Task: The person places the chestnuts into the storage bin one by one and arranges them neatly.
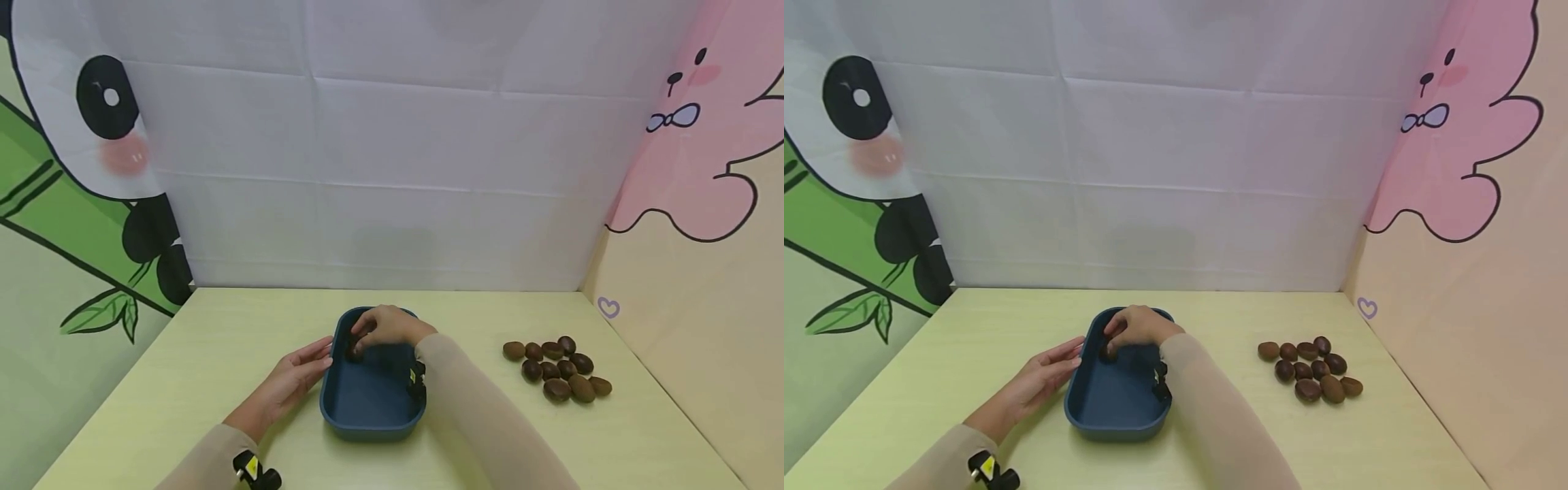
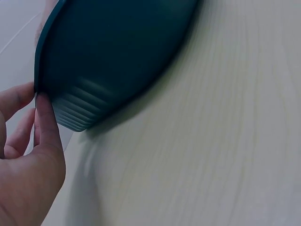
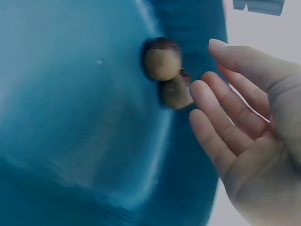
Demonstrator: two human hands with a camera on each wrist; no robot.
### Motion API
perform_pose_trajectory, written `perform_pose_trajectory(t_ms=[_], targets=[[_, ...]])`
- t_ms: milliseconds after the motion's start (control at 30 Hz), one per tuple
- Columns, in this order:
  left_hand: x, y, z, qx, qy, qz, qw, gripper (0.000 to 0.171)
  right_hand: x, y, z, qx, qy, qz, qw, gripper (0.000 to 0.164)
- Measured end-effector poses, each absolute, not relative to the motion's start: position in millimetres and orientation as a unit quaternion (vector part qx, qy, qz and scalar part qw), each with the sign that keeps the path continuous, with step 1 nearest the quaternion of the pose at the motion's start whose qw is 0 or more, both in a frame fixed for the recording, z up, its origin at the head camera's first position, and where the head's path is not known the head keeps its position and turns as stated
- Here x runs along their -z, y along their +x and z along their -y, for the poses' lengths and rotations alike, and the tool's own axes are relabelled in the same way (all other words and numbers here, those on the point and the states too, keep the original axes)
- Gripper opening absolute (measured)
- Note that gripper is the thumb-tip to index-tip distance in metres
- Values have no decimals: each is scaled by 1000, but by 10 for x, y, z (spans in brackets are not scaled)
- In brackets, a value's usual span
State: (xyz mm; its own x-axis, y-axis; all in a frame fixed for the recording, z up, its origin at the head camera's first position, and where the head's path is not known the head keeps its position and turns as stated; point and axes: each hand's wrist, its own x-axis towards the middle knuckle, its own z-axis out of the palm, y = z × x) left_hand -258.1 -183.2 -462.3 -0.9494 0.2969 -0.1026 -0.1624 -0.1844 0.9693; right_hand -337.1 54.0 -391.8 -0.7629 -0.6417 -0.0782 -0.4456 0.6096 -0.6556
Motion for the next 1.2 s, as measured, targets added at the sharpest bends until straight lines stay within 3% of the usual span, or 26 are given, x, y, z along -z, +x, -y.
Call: perform_pose_trajectory(t_ms=[267,667,1200], targets=[[4641,-2593,1828,-764,45,-628,144,62,3707,-3332,-757,300,-368,-867,152,35],[4655,-2587,1843,-766,36,-627,139,63,3529,-3143,-1509,325,-354,-866,137,31],[4664,-2593,1819,-768,31,-625,140,62,3893,-3070,-2986,310,-214,-925,48,35]])
